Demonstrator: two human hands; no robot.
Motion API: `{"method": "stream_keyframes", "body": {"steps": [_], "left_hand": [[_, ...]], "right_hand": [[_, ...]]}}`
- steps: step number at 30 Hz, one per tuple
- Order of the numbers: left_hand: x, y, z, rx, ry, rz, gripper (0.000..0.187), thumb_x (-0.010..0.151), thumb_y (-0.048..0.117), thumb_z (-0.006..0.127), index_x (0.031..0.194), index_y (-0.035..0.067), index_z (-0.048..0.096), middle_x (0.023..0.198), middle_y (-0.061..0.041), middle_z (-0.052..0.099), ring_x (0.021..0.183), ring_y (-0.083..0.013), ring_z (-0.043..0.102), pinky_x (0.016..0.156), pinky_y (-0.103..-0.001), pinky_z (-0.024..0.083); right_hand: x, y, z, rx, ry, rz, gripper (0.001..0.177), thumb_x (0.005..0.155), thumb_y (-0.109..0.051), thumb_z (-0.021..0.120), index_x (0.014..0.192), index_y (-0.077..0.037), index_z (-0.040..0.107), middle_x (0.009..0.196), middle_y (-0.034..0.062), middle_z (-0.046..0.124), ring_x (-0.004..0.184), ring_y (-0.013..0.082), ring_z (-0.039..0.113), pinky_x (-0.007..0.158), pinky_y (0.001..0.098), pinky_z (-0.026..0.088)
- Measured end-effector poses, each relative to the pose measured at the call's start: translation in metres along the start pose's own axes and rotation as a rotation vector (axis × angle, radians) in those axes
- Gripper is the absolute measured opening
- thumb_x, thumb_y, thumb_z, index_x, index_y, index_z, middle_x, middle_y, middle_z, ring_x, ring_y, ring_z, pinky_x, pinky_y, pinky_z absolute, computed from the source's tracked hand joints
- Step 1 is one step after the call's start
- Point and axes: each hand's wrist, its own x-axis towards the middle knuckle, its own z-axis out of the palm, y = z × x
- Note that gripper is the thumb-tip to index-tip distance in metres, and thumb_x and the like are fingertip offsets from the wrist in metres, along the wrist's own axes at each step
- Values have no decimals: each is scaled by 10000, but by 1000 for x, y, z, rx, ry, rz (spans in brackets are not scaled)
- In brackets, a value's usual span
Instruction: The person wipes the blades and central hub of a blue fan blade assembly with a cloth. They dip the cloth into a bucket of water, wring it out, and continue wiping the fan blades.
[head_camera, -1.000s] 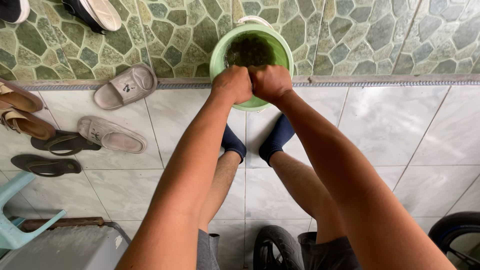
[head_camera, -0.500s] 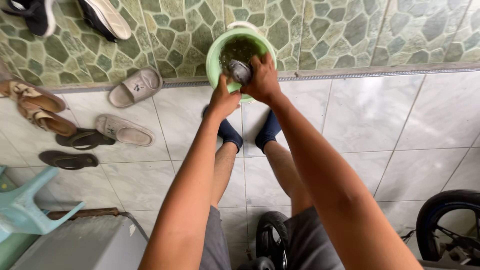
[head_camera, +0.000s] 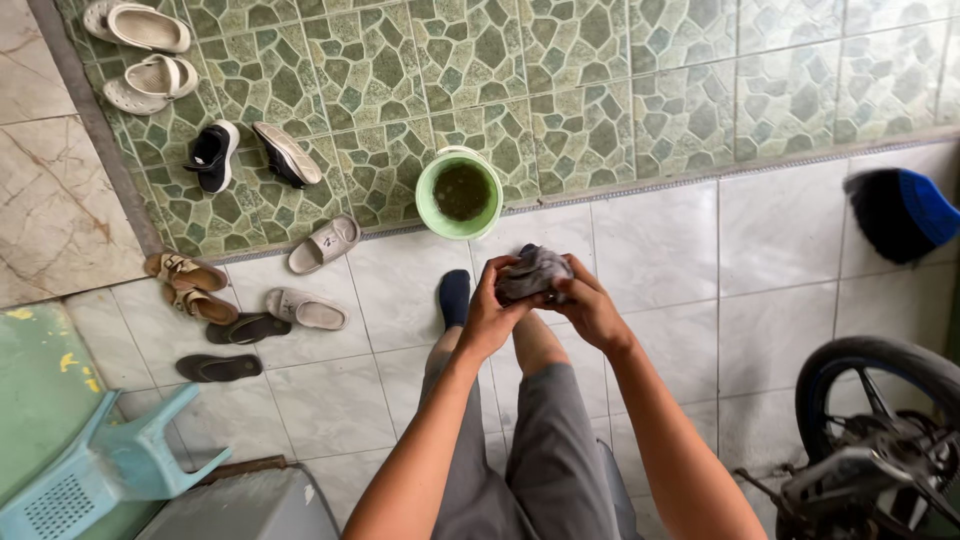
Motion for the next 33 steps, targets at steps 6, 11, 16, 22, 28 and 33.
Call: {"method": "stream_keyframes", "body": {"steps": [6,11,16,22,28,33], "left_hand": [[-43,130,53,-403,-261,-126,759,839,-53,794,1475,62,397,1235,-143,623,1150,-197,629,1013,-349,533],[-70,229,126,-791,-546,-248,785,895,15,656,1575,133,282,1322,-115,607,1234,-200,596,1070,-371,496],[-75,264,219,-800,-823,-392,676,1034,181,567,1614,26,257,1439,-182,533,1361,-259,512,1130,-431,454],[-109,289,334,-456,-1032,-310,721,1038,78,574,1647,72,189,1535,-121,472,1404,-202,476,1187,-359,405],[-138,301,419,-4,-1304,-81,714,1018,-2,583,1644,67,246,1536,-130,496,1345,-171,528,1172,-325,430],[-157,299,477,89,-1345,-38,652,1023,-24,586,1624,55,344,1537,-149,531,1283,-157,584,1107,-313,483]], "right_hand": [[-145,-51,14,339,158,-343,382,1065,-167,518,1362,69,476,1239,146,660,1154,234,618,1001,374,506],[-250,-89,24,500,169,-578,370,1025,-56,555,1383,-14,475,1194,128,655,1113,203,614,963,348,484],[-338,-125,1,293,420,-762,372,943,-78,612,1307,-48,542,1219,34,632,1105,120,620,928,274,509],[-437,-133,-47,-181,726,-715,475,841,-185,826,1230,-15,611,1039,17,649,895,71,598,762,240,510],[-504,-93,-100,79,991,-778,241,1018,-168,721,1168,18,684,934,43,657,820,76,553,698,242,432],[-549,-84,-109,468,851,-1139,219,973,15,622,1094,-102,483,1075,37,607,1001,112,574,896,284,466]]}}
